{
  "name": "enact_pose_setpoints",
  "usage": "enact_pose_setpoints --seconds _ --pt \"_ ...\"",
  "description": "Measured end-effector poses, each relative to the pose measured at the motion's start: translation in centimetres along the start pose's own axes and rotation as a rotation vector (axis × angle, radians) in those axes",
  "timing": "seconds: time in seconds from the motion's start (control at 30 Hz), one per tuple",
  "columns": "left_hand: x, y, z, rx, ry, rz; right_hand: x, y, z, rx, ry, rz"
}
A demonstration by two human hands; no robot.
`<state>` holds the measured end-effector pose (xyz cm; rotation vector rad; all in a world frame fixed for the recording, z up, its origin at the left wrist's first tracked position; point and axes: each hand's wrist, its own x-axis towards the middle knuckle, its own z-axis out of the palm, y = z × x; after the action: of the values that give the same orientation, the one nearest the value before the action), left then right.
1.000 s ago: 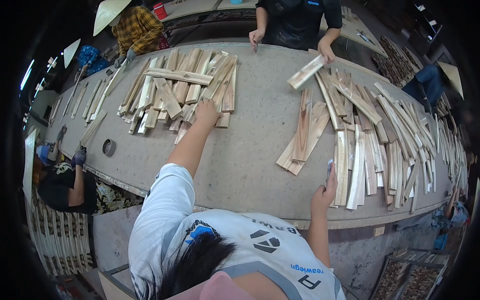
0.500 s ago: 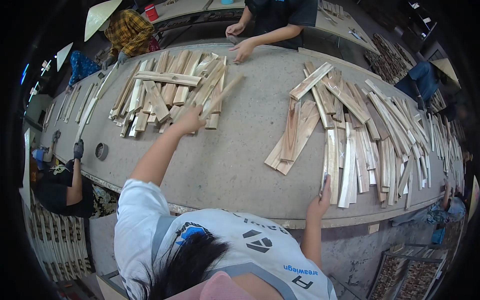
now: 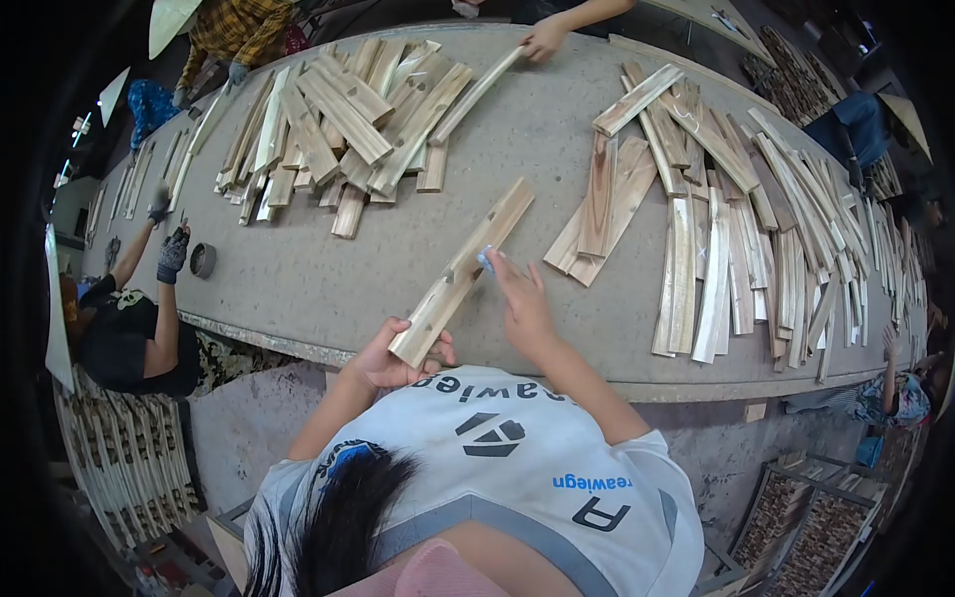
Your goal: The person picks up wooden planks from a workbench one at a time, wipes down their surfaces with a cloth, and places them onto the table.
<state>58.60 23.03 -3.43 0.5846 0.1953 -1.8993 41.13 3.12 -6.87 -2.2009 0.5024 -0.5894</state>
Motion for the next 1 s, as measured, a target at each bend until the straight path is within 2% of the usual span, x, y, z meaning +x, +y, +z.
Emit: enact_pose_setpoints --seconds 0.03,0.1,0.17,0.23,0.27,0.37,0.4,0.43,0.5,0.53,0.57,0.63,0.7,0.77,0.83,0.87,0.93,1.0 --pt "-0.5 -0.1 1.2 0.165 0.161 0.008 0.2 -0.6 0.6 -0.073 -0.057 -0.081" --pt "-1.3 -0.2 -0.4 0.243 0.214 -0.001 0.7 -2.0 0.9 -0.144 -0.126 -0.166" --pt "-1.8 -0.3 -1.2 0.639 0.274 0.076 1.5 -3.4 0.5 -0.295 -0.374 -0.52" --pt "-2.3 -0.4 -0.7 0.659 0.253 0.075 4.0 -0.3 0.0 -0.372 -0.342 -0.459" --pt "-2.2 -0.6 -0.5 0.599 0.213 0.073 4.6 0.7 -0.2 -0.454 -0.304 -0.396" --pt "-2.1 -1.2 1.3 0.434 0.133 0.081 4.6 -0.4 -0.1 -0.436 -0.3 -0.363" --pt "-2.1 -1.3 1.9 0.329 0.101 0.082 3.3 -2.0 0.8 -0.297 -0.346 -0.429" --pt "-2.1 -1.6 2.2 0.33 0.098 0.085 2.5 -3.4 0.9 -0.301 -0.346 -0.431" --pt "-2.1 -2.2 2.5 0.069 0.004 0.061 1.8 -5.4 0.5 -0.032 -0.513 -0.407" --pt "-2.1 -2.2 2.4 0.067 0.004 0.058 2.5 -1.6 2.2 0.308 -0.578 -0.126" --pt "-2.2 -2.2 2.2 -0.052 -0.078 0.063 3.7 0.8 1.9 0.31 -0.581 -0.122" --pt "-2.4 -2.3 2.2 -0.171 -0.157 0.068 5.4 2.7 0.2 -0.101 -0.262 -0.204" --pt "-2.5 -1.5 2.6 -0.247 -0.245 0.052 3.7 -0.4 1.5 -0.167 -0.253 -0.284" --pt "-2.6 -1.8 2.4 -0.227 -0.226 0.069 1.5 -5.0 1.2 -0.008 -0.509 -0.472" --pt "-2.3 -2.0 2.1 -0.19 -0.188 0.076 2.4 -3.4 0.7 0.015 -0.56 -0.468" --pt "-2.3 -1.9 2.0 -0.192 -0.191 0.073 4.1 -0.5 0.5 -0.071 -0.475 -0.348" --pt "-2.2 -1.5 1.9 -0.299 -0.266 0.062 5.6 0.3 -0.9 -0.182 -0.375 -0.176" --pt "-2.2 -1.2 2.1 -0.3 -0.275 0.066 3.2 -3.3 0.0 -0.148 -0.442 -0.261"
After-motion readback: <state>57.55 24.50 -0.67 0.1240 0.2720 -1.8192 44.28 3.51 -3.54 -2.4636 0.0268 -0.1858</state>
